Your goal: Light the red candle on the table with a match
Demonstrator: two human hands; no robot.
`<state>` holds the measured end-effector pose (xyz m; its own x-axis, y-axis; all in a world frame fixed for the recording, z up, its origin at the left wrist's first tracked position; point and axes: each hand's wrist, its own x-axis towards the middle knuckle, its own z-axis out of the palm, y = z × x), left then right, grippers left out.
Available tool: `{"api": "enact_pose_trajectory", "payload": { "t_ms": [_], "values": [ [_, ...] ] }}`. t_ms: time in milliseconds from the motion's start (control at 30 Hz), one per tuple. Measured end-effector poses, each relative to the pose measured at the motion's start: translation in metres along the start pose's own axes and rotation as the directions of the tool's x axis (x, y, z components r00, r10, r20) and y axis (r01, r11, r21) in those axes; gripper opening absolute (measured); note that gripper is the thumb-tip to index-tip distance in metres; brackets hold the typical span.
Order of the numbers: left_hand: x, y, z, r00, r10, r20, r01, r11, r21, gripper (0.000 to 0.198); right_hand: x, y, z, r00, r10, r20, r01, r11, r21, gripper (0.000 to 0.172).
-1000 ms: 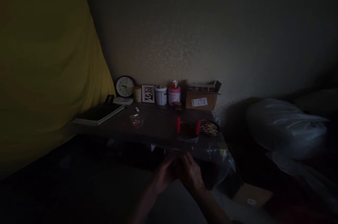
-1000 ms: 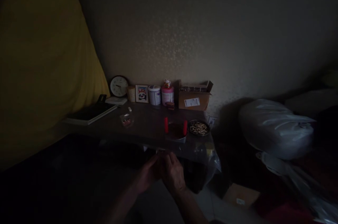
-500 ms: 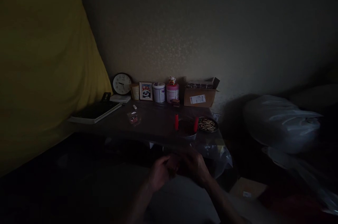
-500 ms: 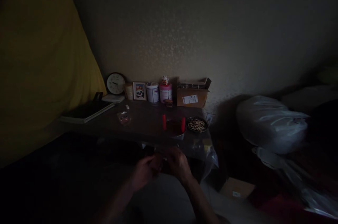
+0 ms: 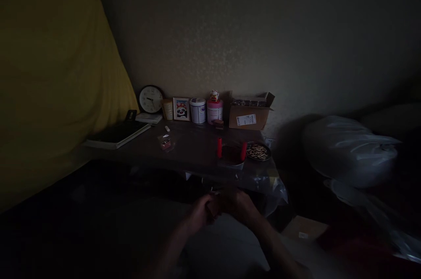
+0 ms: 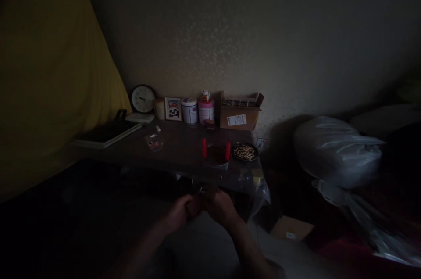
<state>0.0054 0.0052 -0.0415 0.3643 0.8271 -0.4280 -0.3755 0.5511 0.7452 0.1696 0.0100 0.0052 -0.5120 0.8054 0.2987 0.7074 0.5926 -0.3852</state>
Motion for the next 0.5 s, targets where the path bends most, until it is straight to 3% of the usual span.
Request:
{"api": "enact_pose_trajectory", "payload": {
  "t_ms": [167, 500],
  "values": [
    [0.0084, -0.0061, -0.0075, 1.0, -0.012, 0.008, 0.012, 0.998, 0.069, 0.032, -0.0013, 0.0043, 0.0045, 0.992, 0.068, 0.104, -0.061, 0.996, -0.067, 0.018],
    [0.004, -0.0056, -0.0044, 0.998, 0.059, 0.025, -0.062, 0.988, 0.145, 0.032, -0.002, -0.0008, 0.001, 0.996, -0.022, 0.083, 0.028, 0.997, -0.077, 0.022]
  ]
}}
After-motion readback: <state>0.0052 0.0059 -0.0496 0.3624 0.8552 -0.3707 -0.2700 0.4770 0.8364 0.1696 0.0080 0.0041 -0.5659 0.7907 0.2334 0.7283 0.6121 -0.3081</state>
